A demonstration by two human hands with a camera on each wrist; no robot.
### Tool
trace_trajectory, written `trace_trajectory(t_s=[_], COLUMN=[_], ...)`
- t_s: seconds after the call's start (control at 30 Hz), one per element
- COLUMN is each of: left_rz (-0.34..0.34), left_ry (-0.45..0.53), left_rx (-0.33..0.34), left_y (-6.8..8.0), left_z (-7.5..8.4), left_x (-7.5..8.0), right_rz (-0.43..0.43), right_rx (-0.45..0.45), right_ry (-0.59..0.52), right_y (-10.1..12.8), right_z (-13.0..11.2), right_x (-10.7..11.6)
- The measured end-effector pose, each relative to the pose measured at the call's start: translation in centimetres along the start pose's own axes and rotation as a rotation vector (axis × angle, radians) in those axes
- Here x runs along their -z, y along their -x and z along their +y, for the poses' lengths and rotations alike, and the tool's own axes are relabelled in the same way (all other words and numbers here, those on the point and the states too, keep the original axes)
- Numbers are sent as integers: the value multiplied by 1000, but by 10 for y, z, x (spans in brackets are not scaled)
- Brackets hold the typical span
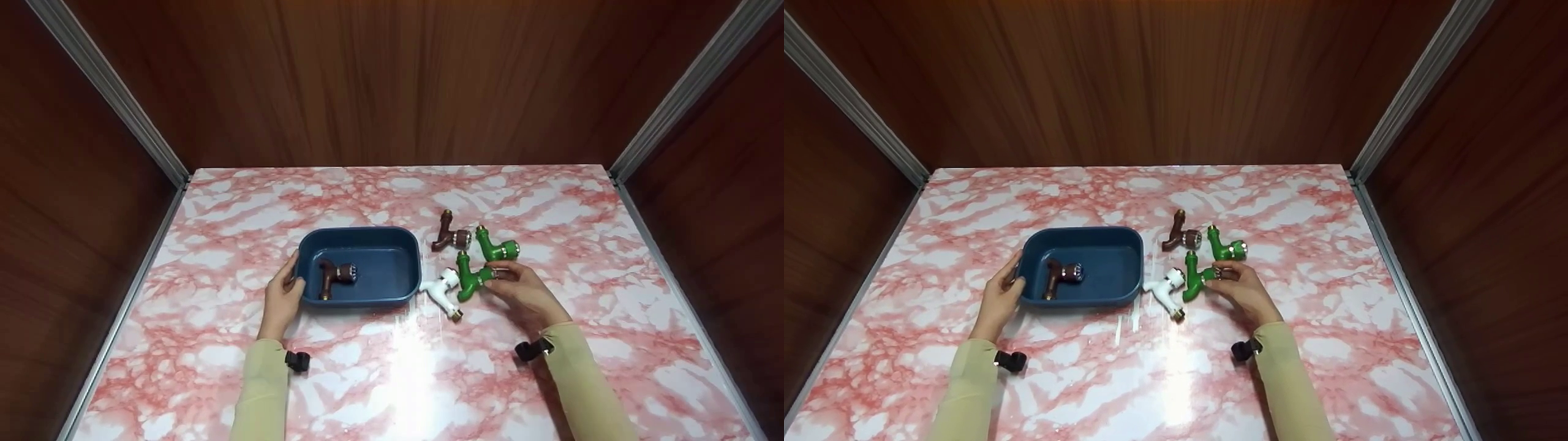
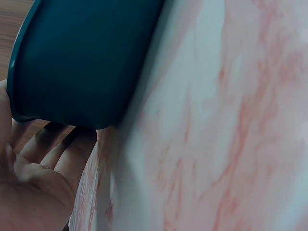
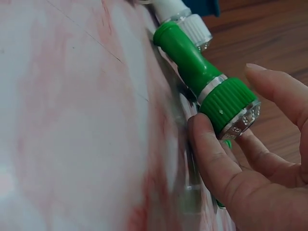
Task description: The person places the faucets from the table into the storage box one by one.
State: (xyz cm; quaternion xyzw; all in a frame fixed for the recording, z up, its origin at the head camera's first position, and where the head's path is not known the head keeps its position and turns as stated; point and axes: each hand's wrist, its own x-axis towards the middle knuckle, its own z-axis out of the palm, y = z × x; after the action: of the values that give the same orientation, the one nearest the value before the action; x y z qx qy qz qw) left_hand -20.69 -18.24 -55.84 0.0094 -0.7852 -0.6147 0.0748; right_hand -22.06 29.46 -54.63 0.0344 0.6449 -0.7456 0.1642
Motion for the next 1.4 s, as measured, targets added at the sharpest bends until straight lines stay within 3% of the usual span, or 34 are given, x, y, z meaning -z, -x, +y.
trace_trajectory(t_s=[0.23, 0.5, 0.67, 0.8, 1.0, 1.23, 1.4], left_rz=[27, -16, -16, -8, 4, -6, 11], left_ry=[5, 7, -9, 13, 7, 22, 14], left_rx=[-9, -15, -10, -14, -4, 9, -5], left_y=[-2, 8, 10, 8, 1, 4, -1], left_z=[-6, 26, 31, 27, 0, 12, -5], left_x=[-2, 2, 2, 1, -1, 0, -1], right_rz=[19, 39, 50, 42, 19, 34, 44], right_rx=[4, -26, -8, 0, 1, -4, -1], right_ry=[59, 73, 90, 63, 36, 76, 65], right_y=[-2, -5, -7, -7, -7, -7, -6], right_z=[-2, -3, -2, -2, -2, -3, -2], right_x=[0, -1, -1, 0, 0, 0, 1])
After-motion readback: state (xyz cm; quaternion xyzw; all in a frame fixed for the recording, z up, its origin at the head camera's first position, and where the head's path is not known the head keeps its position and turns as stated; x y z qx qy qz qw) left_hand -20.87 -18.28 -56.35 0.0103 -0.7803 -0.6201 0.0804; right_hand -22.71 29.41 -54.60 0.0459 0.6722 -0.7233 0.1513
